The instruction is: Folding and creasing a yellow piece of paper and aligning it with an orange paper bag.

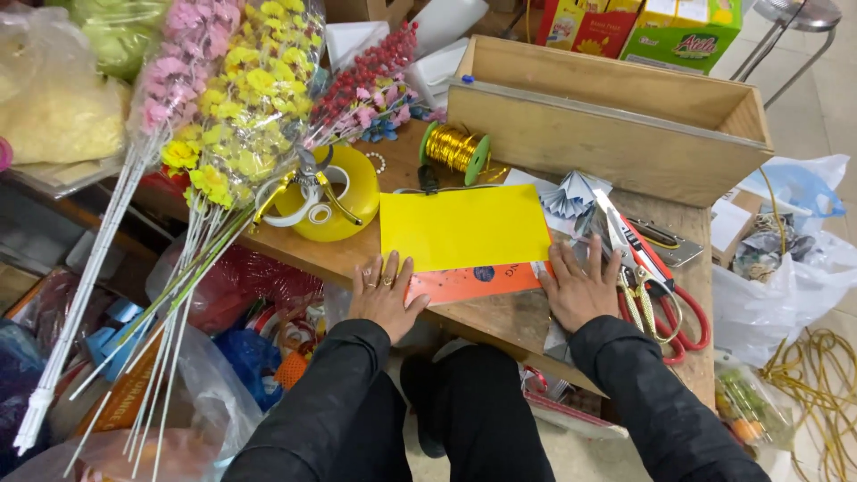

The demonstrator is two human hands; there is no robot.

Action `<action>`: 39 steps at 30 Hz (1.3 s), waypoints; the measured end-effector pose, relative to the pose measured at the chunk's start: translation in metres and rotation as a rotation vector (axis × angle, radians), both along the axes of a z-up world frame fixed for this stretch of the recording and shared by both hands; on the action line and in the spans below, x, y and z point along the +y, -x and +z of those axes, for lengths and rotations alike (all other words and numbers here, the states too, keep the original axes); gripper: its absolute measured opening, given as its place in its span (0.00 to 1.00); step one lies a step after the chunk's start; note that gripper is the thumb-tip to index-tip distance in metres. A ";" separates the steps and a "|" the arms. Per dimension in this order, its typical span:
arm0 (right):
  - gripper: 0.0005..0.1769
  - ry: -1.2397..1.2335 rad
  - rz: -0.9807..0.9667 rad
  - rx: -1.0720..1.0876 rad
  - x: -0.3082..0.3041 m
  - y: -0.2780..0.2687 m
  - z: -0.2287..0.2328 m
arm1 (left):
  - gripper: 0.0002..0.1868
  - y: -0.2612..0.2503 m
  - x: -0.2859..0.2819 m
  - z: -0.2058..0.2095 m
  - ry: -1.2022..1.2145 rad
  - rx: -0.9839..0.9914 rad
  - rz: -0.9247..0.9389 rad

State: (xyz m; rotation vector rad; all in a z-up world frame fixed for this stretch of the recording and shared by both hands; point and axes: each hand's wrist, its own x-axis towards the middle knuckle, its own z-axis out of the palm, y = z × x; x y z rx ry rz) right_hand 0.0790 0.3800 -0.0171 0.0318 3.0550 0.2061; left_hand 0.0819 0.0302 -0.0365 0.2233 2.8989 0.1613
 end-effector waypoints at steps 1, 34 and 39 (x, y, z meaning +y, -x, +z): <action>0.38 0.047 -0.030 0.048 -0.005 -0.006 0.006 | 0.43 0.003 0.001 -0.003 0.012 0.000 0.011; 0.42 1.834 -0.821 -0.087 -0.157 -0.091 0.168 | 0.15 -0.042 0.006 0.015 -0.262 0.527 -0.228; 0.36 1.953 -0.791 -0.082 -0.148 -0.058 0.107 | 0.21 -0.068 0.029 0.022 -0.193 0.536 -0.253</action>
